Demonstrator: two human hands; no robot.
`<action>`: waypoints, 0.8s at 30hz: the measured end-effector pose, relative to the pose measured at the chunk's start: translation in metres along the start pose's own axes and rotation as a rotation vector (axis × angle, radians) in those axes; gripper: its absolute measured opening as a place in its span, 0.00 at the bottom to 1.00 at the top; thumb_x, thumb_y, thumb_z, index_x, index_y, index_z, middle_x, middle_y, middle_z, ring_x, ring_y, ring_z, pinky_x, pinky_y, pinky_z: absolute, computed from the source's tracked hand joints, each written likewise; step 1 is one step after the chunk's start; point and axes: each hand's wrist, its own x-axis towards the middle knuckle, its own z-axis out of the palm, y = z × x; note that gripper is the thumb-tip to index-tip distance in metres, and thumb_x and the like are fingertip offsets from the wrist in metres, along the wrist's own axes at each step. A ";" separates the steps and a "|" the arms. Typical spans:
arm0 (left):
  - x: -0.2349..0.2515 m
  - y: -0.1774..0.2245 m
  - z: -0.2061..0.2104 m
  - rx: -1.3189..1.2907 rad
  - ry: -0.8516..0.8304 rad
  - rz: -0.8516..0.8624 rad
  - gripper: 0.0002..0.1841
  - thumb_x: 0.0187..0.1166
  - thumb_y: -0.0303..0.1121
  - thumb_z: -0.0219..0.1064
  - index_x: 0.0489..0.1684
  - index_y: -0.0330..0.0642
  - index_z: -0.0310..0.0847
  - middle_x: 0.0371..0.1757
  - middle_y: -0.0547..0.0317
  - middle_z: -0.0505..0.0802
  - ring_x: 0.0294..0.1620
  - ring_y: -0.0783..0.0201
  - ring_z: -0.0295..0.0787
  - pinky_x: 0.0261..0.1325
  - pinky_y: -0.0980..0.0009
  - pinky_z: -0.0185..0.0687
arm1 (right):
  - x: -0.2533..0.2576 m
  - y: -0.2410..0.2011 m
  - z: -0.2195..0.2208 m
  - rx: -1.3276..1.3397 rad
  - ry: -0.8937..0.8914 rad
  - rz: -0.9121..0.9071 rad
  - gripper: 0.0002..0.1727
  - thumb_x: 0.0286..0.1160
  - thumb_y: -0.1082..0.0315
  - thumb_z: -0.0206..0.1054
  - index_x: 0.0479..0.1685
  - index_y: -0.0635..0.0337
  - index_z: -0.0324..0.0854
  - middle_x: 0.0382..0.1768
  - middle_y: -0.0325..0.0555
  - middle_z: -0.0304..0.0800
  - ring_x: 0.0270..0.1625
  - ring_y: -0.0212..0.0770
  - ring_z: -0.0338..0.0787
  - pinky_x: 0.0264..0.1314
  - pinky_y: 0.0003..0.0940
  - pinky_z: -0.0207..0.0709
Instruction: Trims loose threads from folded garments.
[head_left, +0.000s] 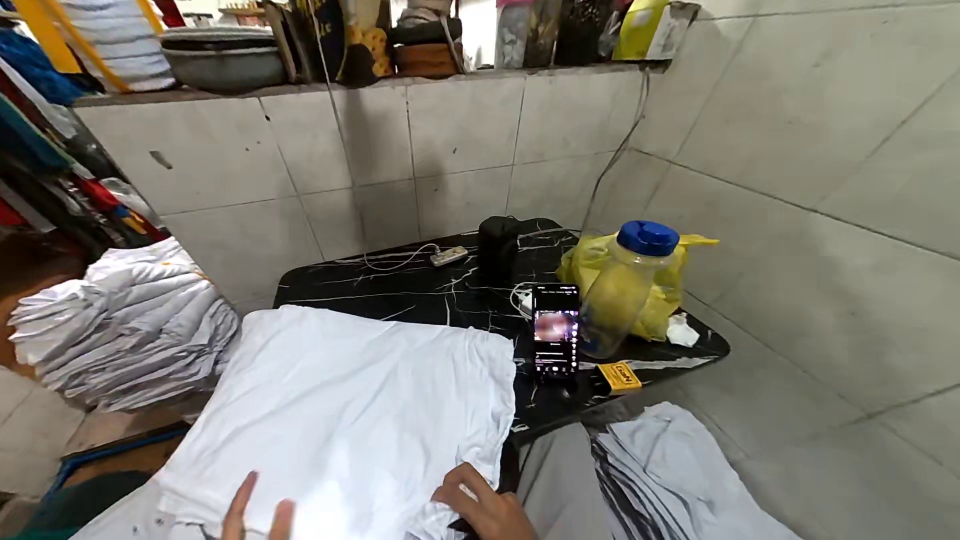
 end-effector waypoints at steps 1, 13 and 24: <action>0.000 0.010 0.015 0.082 0.023 -0.031 0.39 0.82 0.44 0.66 0.86 0.25 0.59 0.87 0.28 0.67 0.89 0.37 0.61 0.89 0.45 0.55 | 0.002 0.002 0.001 0.003 0.018 -0.008 0.25 0.57 0.74 0.79 0.60 0.54 0.89 0.61 0.55 0.88 0.30 0.51 0.92 0.27 0.54 0.86; 0.109 -0.004 0.042 0.354 -0.016 0.035 0.28 0.82 0.37 0.60 0.83 0.39 0.70 0.80 0.24 0.74 0.81 0.18 0.63 0.78 0.21 0.53 | 0.053 0.002 0.047 -0.010 0.437 -0.153 0.33 0.38 0.71 0.86 0.57 0.56 0.89 0.59 0.54 0.89 0.27 0.43 0.91 0.19 0.42 0.85; 0.012 0.044 0.051 0.202 -0.556 0.688 0.15 0.84 0.50 0.66 0.63 0.66 0.92 0.77 0.57 0.87 0.84 0.49 0.73 0.85 0.40 0.59 | -0.009 0.029 0.089 0.269 0.624 -0.138 0.14 0.76 0.60 0.74 0.44 0.64 0.90 0.50 0.54 0.87 0.47 0.31 0.88 0.50 0.20 0.84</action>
